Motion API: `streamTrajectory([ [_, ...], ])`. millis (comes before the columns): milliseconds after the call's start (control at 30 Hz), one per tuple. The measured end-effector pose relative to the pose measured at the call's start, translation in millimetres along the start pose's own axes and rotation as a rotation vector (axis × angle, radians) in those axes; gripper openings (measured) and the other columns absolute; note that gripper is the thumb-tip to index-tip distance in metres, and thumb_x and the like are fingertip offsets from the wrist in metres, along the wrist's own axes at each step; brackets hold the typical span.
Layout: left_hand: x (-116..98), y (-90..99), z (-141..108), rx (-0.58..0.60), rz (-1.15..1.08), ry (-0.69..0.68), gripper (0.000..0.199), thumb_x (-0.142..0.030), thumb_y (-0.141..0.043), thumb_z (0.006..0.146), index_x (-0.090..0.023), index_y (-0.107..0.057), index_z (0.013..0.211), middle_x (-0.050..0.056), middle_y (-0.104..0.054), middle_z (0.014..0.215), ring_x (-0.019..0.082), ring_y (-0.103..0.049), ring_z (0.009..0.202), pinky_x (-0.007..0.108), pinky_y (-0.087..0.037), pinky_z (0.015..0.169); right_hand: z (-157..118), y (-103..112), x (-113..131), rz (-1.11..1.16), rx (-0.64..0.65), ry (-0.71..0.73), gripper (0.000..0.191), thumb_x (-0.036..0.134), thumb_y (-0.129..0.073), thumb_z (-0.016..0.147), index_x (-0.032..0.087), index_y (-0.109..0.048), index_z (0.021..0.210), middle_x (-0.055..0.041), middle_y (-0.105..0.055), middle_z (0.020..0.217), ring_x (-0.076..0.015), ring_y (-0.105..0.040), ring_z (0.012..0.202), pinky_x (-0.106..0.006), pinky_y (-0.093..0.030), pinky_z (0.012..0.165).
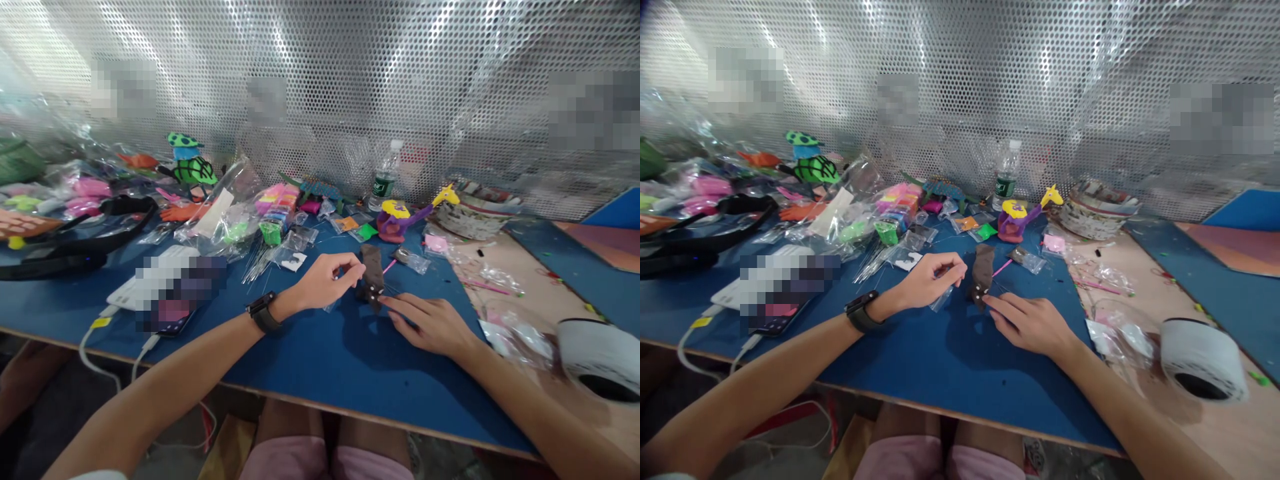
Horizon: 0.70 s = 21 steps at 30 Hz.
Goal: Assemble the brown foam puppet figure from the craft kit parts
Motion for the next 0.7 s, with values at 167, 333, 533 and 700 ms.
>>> streamTrajectory([
  [167,-1,-0.5,0,0.012,-0.019,-0.018,0.034,-0.037,-0.047,0.099,-0.016,-0.06,0.076,-0.001,-0.062,0.071,0.008,-0.041,0.056,0.024,-0.032,0.055,4,10,-9,0.07,-0.052,-0.167,0.022,0.024,-0.051,0.099,0.022,-0.069,0.112,-0.003,-0.077,0.09,-0.0089,-0.067,0.06,-0.02,-0.046,0.051],
  [333,-6,-3.5,-2,0.056,-0.086,-0.011,0.03,-0.039,-0.049,0.098,-0.015,-0.063,0.085,0.0,-0.062,0.076,0.008,-0.043,0.059,0.023,-0.033,0.056,27,32,-17,0.237,-0.172,-0.36,0.022,0.022,-0.055,0.097,0.022,-0.069,0.114,-0.0022,-0.074,0.085,-0.0082,-0.056,0.049,-0.023,-0.048,0.052],
  [533,-1,-6.1,1,0.043,-0.321,-0.033,0.038,-0.048,-0.054,0.095,-0.013,-0.067,0.092,0.004,-0.065,0.083,0.011,-0.054,0.07,0.022,-0.041,0.065,56,29,-15,0.392,-0.214,-0.391,0.017,0.029,-0.065,0.092,0.022,-0.075,0.104,-0.0057,-0.074,0.097,-0.0103,-0.061,0.058,-0.022,-0.051,0.051],
  [700,5,-7.8,5,0.029,-0.349,0.022,0.044,-0.054,-0.058,0.091,-0.011,-0.07,0.089,0.002,-0.062,0.071,0.011,-0.052,0.063,0.022,-0.04,0.061,50,12,-20,0.438,-0.238,-0.439,0.016,0.026,-0.067,0.091,0.022,-0.076,0.104,-0.0042,-0.073,0.096,-0.0096,-0.059,0.057,-0.023,-0.051,0.05],
])
Point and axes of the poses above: each hand's wrist, its own z-axis towards the middle knuckle, its own y-axis out of the back of the hand, x = y × z, the point moved 7 cm from there along z, towards the middle knuckle
